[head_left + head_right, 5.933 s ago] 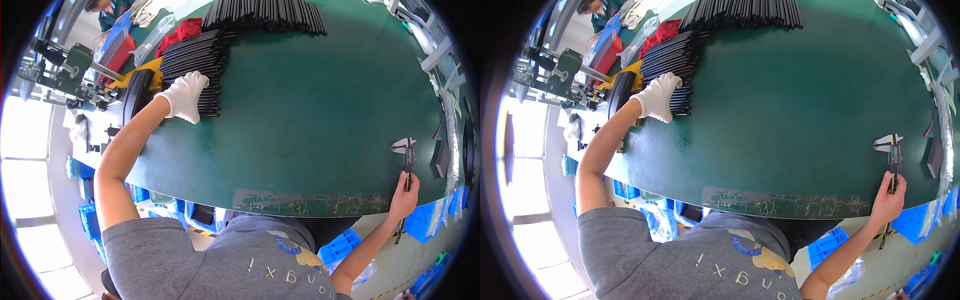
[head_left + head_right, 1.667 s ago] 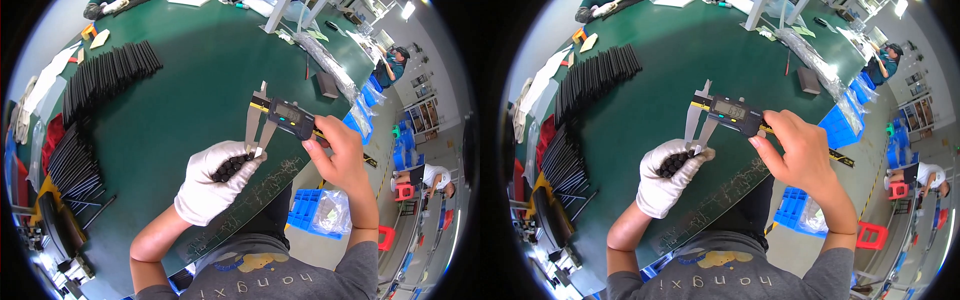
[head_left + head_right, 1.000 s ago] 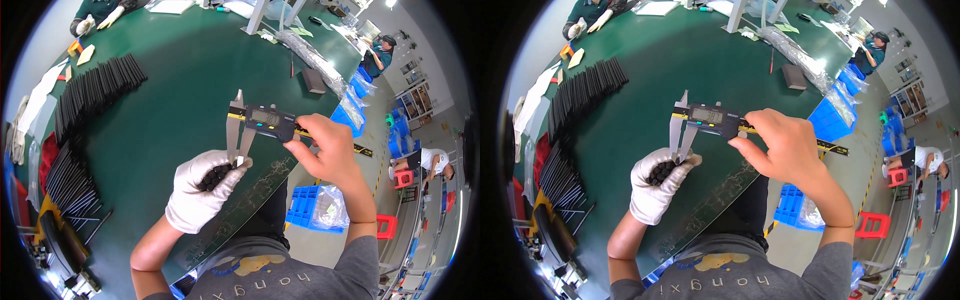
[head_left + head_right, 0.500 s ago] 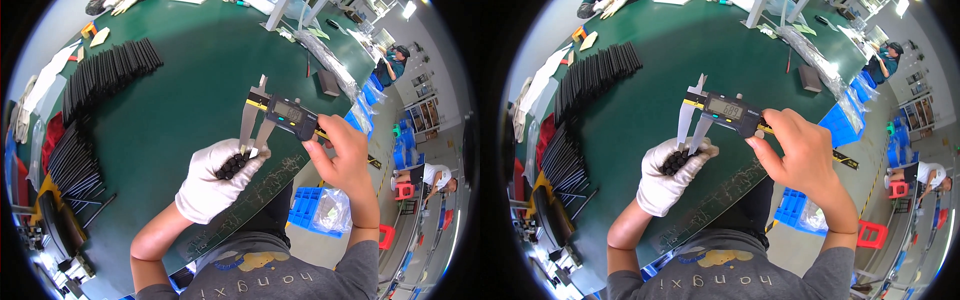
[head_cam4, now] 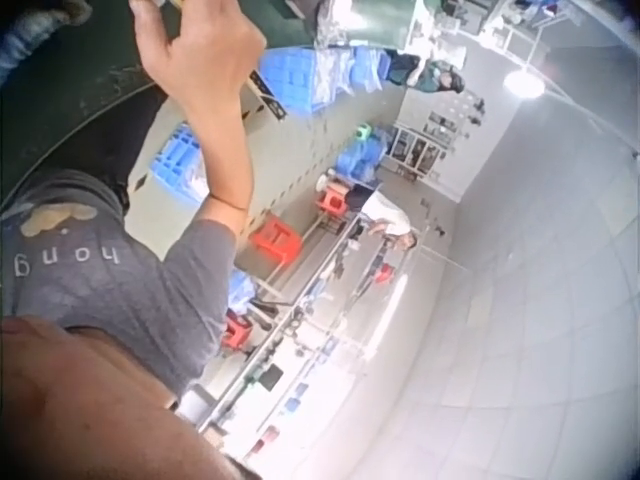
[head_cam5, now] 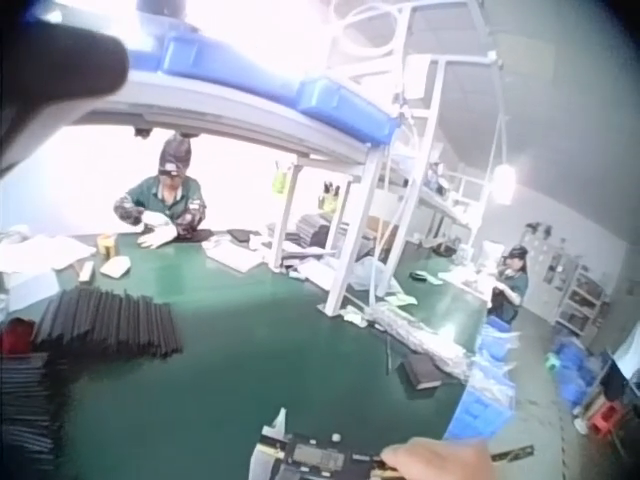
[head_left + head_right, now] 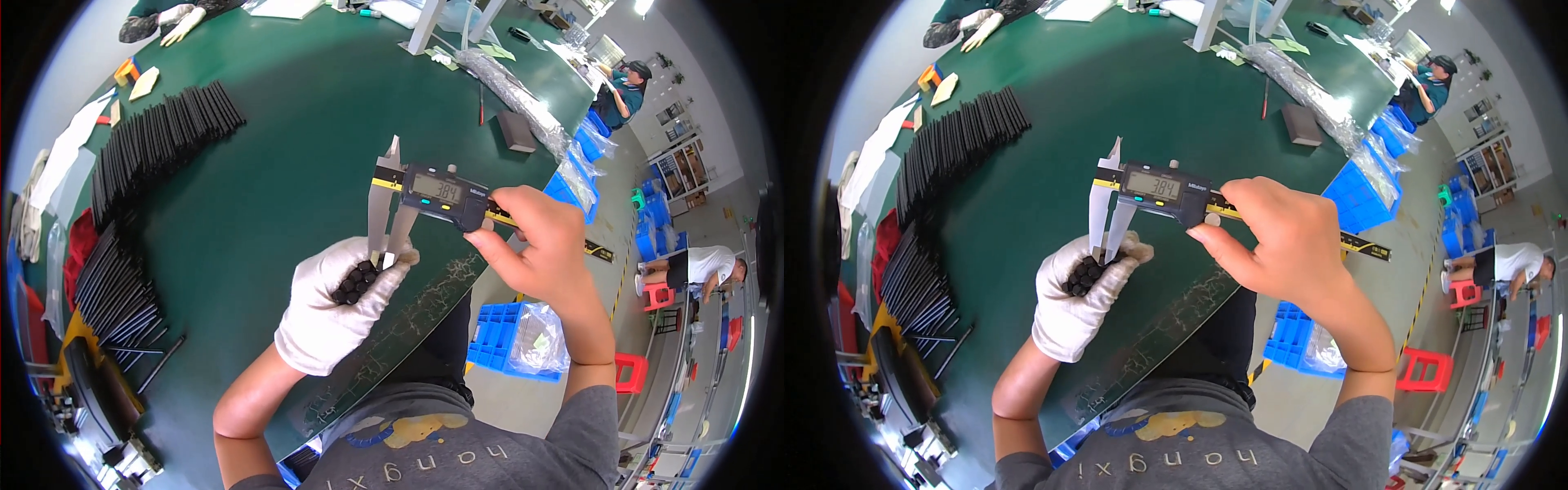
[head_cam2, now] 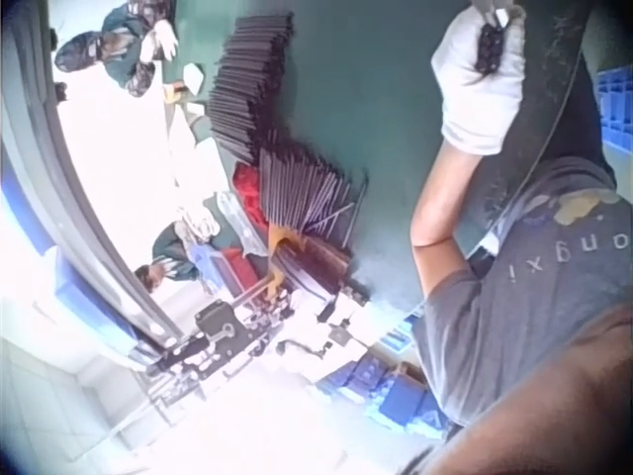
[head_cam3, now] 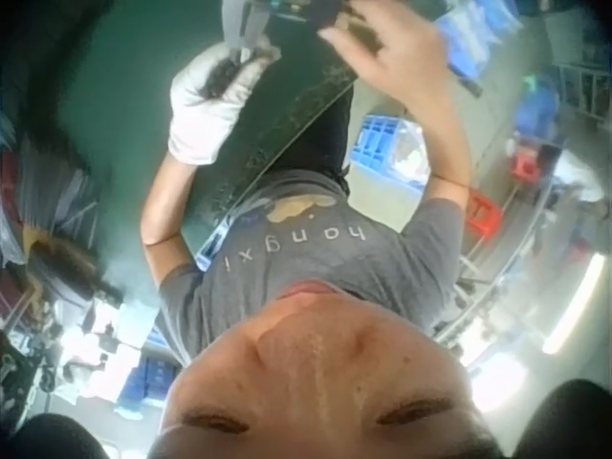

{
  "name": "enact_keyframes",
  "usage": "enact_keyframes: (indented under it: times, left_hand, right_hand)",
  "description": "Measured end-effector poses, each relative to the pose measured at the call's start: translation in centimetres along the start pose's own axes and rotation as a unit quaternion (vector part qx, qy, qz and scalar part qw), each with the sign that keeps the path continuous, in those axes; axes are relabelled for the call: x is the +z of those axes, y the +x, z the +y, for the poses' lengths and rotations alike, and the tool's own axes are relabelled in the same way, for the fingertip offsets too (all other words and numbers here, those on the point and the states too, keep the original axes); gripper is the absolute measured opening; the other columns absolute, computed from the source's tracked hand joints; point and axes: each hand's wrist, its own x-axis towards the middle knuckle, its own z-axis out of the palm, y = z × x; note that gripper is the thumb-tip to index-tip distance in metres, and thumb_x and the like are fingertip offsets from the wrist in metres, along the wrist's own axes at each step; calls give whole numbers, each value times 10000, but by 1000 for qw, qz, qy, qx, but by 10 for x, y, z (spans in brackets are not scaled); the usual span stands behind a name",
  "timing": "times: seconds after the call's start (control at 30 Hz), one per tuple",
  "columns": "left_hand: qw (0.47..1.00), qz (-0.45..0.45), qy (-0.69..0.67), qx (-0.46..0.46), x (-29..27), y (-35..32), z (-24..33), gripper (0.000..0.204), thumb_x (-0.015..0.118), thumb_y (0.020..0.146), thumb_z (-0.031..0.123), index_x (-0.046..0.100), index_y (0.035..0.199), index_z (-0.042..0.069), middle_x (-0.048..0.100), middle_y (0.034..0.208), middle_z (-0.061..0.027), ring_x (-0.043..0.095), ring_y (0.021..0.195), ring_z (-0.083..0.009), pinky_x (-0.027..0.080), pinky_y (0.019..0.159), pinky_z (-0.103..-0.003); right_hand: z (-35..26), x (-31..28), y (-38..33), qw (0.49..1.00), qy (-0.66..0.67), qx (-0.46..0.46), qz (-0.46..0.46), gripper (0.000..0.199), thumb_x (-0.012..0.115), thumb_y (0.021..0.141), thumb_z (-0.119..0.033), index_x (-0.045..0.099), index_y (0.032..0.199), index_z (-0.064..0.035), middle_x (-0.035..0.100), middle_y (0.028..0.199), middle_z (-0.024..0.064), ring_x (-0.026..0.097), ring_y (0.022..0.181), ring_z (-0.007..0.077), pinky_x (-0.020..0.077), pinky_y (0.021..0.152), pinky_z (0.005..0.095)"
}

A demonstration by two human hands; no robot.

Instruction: Measuring small black industrial components using a digital caliper.

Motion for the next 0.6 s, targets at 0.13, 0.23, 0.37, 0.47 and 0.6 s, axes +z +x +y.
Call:
enact_keyframes:
  times: [0.13, 0.23, 0.37, 0.47, 0.6]
  left_hand:
    - [1000, 4, 6, 3, 1, 0, 1, 129, 646, 821, 11, 633, 948, 32, 650, 835, -46, 602, 738, -102, 481, 675, -235]
    - [999, -44, 6, -31, -2, 1, 7, 142, 583, 852, -31, 605, 991, -9, 643, 952, -84, 616, 914, -159, 490, 847, -291]
    - [999, -30, 0, -35, 0, -1, 6, 136, 590, 848, -29, 612, 982, -9, 646, 947, -81, 615, 908, -152, 489, 842, -286]
    - [999, 0, -19, -40, 2, -3, 6, 139, 612, 837, -22, 628, 975, -9, 658, 943, -78, 619, 886, -138, 494, 827, -276]
    - [997, 42, 15, -55, 6, -4, 9, 147, 645, 820, -6, 645, 967, -6, 674, 927, -68, 625, 851, -114, 501, 799, -259]
  right_hand:
    - [1, 2, -2, 1000, -10, -1, -11, 314, 747, 687, -248, 607, 883, -47, 590, 687, 59, 551, 511, 228, 394, 425, 301]
    - [2, 2, -5, 1000, -5, -6, -8, 303, 723, 705, -213, 596, 914, -36, 575, 687, 63, 540, 502, 232, 387, 422, 304]
    - [-2, 1, -5, 999, 18, 14, -25, 290, 695, 721, -169, 584, 942, -17, 563, 686, 71, 540, 503, 217, 386, 425, 297]
    - [-6, 0, -7, 1000, 19, 16, -12, 291, 697, 724, -164, 583, 949, -19, 565, 687, 68, 537, 503, 196, 390, 429, 290]
    - [-14, -1, -12, 999, 33, 28, -6, 283, 698, 730, -160, 583, 947, -19, 568, 689, 67, 534, 501, 186, 393, 430, 282]
